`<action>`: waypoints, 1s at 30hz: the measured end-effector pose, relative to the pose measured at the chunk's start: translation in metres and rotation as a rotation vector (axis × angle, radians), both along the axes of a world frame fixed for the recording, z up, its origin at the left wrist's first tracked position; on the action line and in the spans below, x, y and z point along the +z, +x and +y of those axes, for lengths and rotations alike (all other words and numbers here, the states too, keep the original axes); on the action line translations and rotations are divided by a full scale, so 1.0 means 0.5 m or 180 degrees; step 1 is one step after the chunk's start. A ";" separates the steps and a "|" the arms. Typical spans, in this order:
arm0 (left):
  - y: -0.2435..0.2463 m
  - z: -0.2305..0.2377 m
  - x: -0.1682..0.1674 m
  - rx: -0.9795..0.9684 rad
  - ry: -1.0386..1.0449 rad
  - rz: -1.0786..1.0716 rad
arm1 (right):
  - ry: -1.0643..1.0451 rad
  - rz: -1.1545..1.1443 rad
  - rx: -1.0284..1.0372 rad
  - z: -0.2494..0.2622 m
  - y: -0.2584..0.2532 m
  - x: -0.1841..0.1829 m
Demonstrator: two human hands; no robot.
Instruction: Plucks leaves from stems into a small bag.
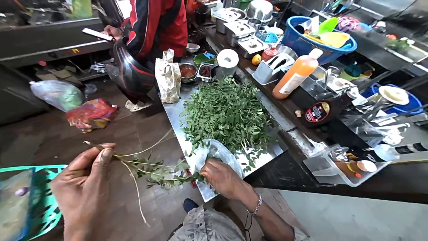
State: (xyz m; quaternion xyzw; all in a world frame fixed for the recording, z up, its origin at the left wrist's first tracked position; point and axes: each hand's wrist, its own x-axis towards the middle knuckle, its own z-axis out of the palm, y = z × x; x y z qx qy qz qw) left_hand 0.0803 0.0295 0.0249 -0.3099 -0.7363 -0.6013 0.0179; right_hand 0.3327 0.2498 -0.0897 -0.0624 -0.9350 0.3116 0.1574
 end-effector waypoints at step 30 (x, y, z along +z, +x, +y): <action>0.057 -0.003 0.000 -0.0722 -0.0487 -0.0098 | 0.0612 0.0611 0.0262 -0.113 -0.234 0.138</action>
